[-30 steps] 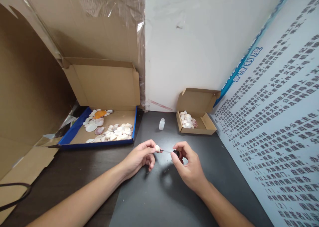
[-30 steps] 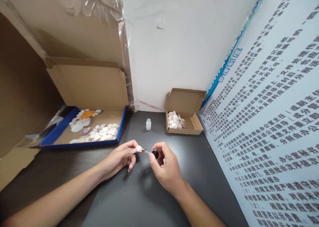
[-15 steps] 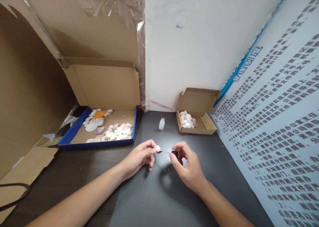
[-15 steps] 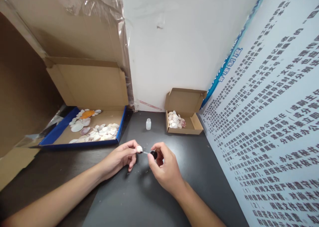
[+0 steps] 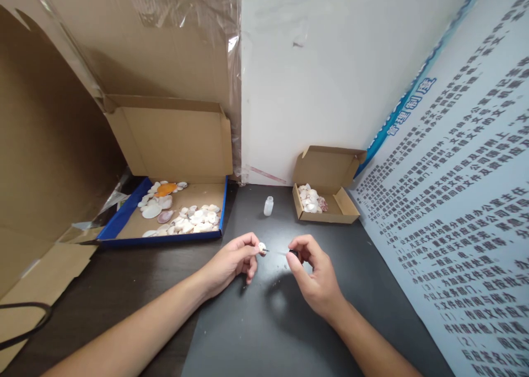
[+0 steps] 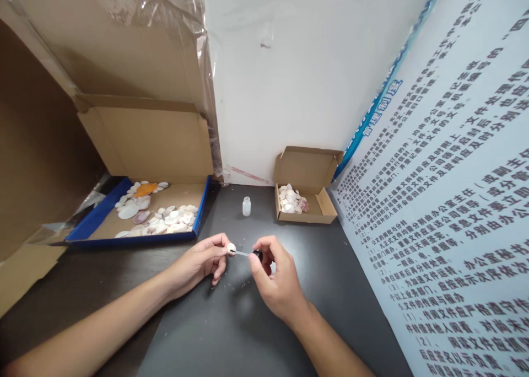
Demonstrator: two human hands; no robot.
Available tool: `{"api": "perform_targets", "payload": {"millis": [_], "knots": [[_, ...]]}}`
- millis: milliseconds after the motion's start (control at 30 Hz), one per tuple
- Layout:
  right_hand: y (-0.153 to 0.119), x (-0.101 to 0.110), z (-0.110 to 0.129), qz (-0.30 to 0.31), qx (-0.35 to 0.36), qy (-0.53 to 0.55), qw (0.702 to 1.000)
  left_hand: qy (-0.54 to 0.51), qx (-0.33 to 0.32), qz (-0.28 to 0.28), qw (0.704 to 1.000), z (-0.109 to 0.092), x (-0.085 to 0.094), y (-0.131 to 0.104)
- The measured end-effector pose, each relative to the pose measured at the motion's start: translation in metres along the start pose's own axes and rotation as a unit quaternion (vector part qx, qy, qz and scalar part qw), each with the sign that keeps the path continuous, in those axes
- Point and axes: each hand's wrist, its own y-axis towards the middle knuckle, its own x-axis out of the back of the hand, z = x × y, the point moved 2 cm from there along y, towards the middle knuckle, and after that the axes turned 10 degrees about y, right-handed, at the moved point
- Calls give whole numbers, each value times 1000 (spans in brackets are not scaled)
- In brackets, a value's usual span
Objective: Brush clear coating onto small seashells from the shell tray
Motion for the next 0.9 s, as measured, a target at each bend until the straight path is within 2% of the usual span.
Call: {"api": "perform_targets", "payload": {"millis": [500,900], "knots": [[1,3,-4,-13,-12,4,1000,2,0,37,999,5,1,1],[1,3,-4,-1,-28,4,1000,-15,10,59,998,6,0,0]]}}
